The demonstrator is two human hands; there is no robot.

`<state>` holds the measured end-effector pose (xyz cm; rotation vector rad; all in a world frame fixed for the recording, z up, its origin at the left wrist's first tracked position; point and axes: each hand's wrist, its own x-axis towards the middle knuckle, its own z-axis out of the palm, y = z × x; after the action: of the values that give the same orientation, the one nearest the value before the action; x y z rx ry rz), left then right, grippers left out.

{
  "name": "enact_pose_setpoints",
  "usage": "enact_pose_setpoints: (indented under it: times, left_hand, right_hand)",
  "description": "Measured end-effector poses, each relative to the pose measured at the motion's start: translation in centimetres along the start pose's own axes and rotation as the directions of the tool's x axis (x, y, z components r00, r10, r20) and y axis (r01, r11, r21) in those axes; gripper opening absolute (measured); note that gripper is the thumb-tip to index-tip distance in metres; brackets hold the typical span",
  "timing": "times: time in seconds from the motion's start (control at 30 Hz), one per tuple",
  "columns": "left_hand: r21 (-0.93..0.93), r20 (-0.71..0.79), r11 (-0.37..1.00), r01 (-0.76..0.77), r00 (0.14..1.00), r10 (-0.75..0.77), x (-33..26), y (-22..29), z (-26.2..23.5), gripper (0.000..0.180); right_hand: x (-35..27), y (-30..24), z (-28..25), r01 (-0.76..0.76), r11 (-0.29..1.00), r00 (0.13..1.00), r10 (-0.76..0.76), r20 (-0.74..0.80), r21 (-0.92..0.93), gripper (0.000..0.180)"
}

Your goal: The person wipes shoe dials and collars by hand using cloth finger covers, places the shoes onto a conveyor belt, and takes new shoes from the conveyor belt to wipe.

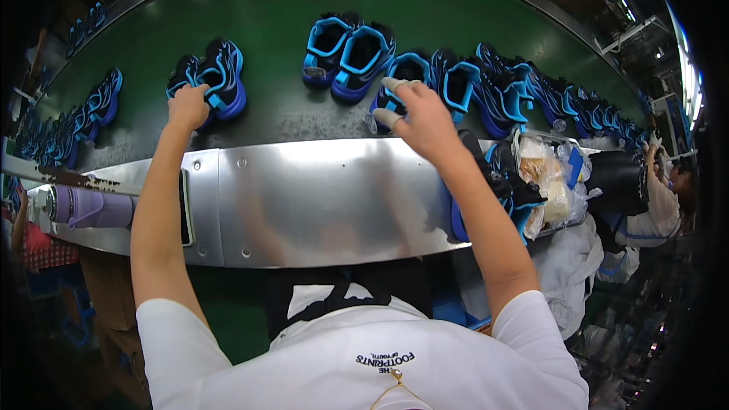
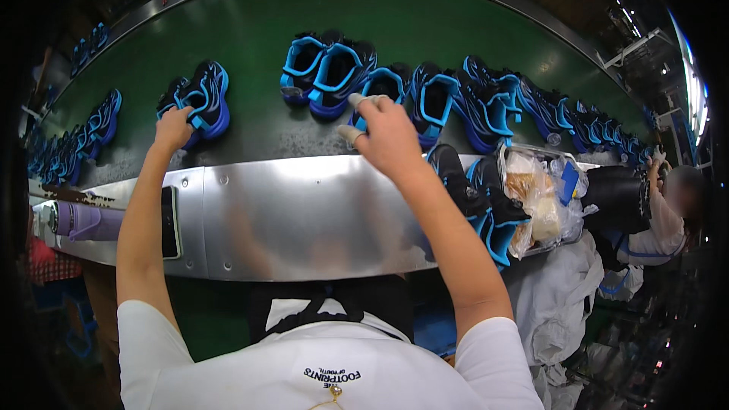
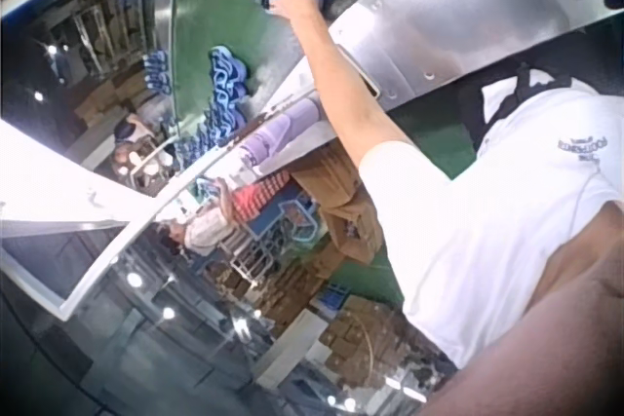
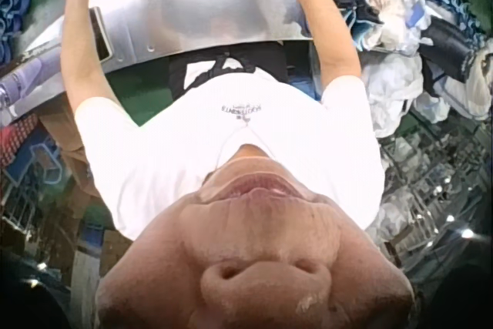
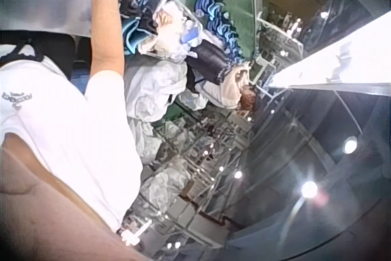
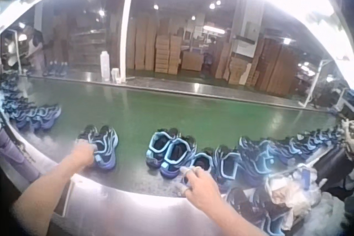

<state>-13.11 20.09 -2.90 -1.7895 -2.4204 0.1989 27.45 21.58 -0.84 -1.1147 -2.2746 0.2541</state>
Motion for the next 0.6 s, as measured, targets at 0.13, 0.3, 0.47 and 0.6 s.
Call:
enact_pose_setpoints:
  times: [0.13,0.3,0.47,0.6]
  left_hand:
    - [-0.2,-0.47,0.894,-0.401,0.84,0.272,0.4,7.4,-3.2,0.026]
    - [-0.237,-0.528,0.734,-0.637,0.718,0.453,2.0,14.5,-2.7,0.048]
    - [-0.59,-0.166,0.701,-0.401,0.909,0.382,4.8,16.2,-0.5,0.044]
    - [-0.507,-0.135,0.765,-0.397,0.913,0.385,2.9,16.7,-1.1,0.03]
  right_hand:
    - [0.7,0.1,5.1,0.275,0.937,0.957,-0.244,0.158,-0.215,0.026]
    - [0.4,10.1,0.4,0.3,0.832,0.918,-0.118,0.379,-0.468,0.019]
    - [4.2,10.7,-3.5,-0.054,0.596,0.811,0.494,0.313,-0.801,0.021]
    - [5.9,2.9,0.2,-0.031,0.999,0.965,0.019,0.263,0.042,0.052]
